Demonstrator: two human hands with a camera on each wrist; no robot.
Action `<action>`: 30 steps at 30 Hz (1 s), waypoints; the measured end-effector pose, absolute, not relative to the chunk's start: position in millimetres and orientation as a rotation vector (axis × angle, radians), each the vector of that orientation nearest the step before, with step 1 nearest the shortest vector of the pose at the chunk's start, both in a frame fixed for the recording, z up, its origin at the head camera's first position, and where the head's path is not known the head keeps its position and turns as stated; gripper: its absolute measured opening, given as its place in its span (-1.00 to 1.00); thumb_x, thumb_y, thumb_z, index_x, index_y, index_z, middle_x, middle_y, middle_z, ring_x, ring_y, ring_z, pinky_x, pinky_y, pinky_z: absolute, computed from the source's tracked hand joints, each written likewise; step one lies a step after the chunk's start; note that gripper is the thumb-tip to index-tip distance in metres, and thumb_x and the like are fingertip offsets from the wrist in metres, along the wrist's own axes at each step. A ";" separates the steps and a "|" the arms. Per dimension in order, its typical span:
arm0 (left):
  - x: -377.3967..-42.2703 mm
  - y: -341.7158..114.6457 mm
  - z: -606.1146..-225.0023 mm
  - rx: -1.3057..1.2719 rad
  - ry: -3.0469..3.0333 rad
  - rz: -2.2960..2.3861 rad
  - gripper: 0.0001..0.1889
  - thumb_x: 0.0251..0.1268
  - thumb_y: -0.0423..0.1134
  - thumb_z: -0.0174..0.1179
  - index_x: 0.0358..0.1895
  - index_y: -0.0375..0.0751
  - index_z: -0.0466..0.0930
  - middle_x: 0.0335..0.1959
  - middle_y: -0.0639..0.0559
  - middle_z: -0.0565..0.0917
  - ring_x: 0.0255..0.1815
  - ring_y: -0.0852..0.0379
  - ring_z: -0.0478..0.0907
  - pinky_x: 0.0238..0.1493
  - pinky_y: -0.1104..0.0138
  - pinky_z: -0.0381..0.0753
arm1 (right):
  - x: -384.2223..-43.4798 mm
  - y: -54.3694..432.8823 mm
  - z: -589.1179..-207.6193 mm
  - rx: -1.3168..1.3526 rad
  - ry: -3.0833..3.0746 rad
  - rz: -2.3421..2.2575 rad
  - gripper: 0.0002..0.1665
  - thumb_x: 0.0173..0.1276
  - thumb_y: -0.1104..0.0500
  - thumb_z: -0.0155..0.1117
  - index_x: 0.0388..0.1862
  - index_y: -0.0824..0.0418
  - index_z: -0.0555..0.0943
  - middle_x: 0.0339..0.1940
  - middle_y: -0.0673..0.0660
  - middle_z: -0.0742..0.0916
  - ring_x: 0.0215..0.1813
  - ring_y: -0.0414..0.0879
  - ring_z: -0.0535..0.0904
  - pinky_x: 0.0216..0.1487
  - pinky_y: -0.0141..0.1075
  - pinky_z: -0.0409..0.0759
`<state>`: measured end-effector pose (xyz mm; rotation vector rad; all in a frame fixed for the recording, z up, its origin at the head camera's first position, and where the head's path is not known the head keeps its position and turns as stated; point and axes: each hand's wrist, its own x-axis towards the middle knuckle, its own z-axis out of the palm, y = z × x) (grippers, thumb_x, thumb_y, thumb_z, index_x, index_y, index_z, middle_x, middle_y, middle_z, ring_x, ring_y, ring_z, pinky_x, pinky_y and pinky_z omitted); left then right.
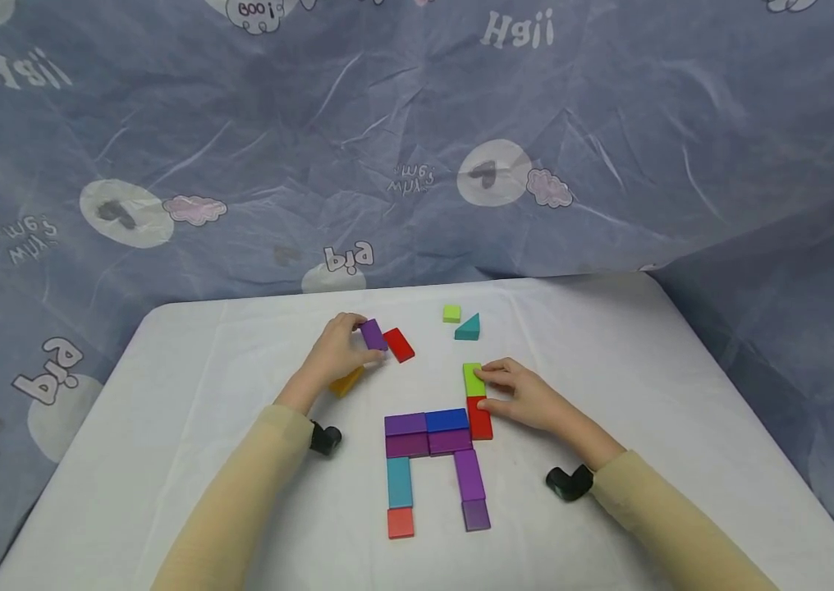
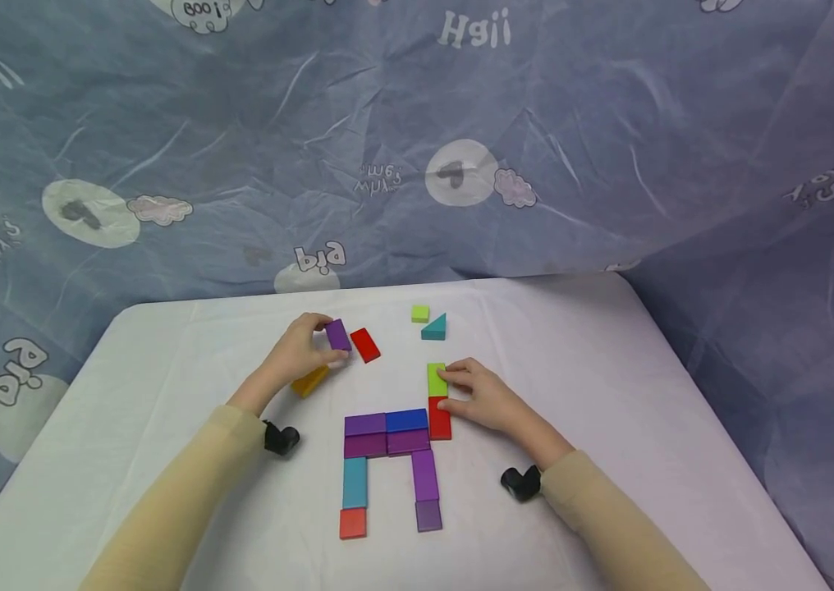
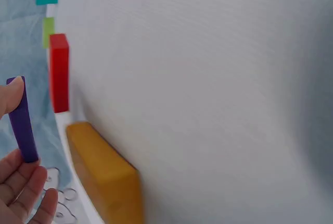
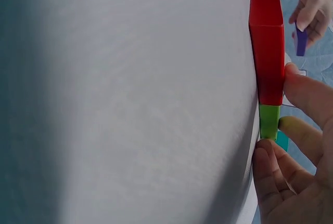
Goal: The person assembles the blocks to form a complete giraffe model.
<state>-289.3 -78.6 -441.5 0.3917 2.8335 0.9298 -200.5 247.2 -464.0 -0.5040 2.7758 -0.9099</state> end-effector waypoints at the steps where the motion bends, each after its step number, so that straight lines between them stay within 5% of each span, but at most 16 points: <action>1: -290.2 -75.8 -439.9 0.411 2.832 0.947 -0.26 0.14 0.00 0.41 0.33 -0.26 0.36 0.25 -0.15 0.47 0.32 -0.10 0.35 0.42 0.03 0.36 | -200.5 247.5 -463.9 -0.498 2.775 -0.909 -0.30 0.30 -0.01 0.38 0.38 0.18 0.48 0.32 0.24 0.50 0.32 0.16 0.45 0.28 0.07 0.53; 6: -290.3 -46.4 -435.7 0.526 2.818 0.945 -0.23 0.07 0.01 0.46 0.31 -0.26 0.39 0.23 -0.13 0.50 0.28 -0.07 0.38 0.37 0.10 0.44 | -200.8 248.8 -463.8 -0.479 2.772 -0.907 -0.28 0.31 -0.03 0.37 0.40 0.16 0.46 0.34 0.23 0.49 0.35 0.17 0.42 0.29 0.08 0.52; 15: -287.9 12.6 -439.8 0.595 2.710 0.844 -0.27 0.05 0.00 0.48 0.27 -0.21 0.43 0.05 -0.10 0.54 -0.09 0.06 0.49 0.10 0.23 0.58 | -198.9 246.7 -463.8 -0.488 2.763 -0.945 -0.30 0.31 -0.01 0.37 0.39 0.15 0.47 0.32 0.23 0.50 0.34 0.18 0.43 0.28 0.09 0.52; 30: -292.6 46.9 -442.9 0.696 2.730 0.646 -0.45 0.23 -0.11 0.37 0.30 -0.06 0.53 0.06 -0.16 0.49 -0.10 0.07 0.43 0.00 0.28 0.56 | -196.9 245.9 -461.9 -0.476 2.756 -0.939 -0.29 0.32 -0.01 0.36 0.41 0.16 0.45 0.34 0.23 0.49 0.37 0.17 0.42 0.31 0.08 0.50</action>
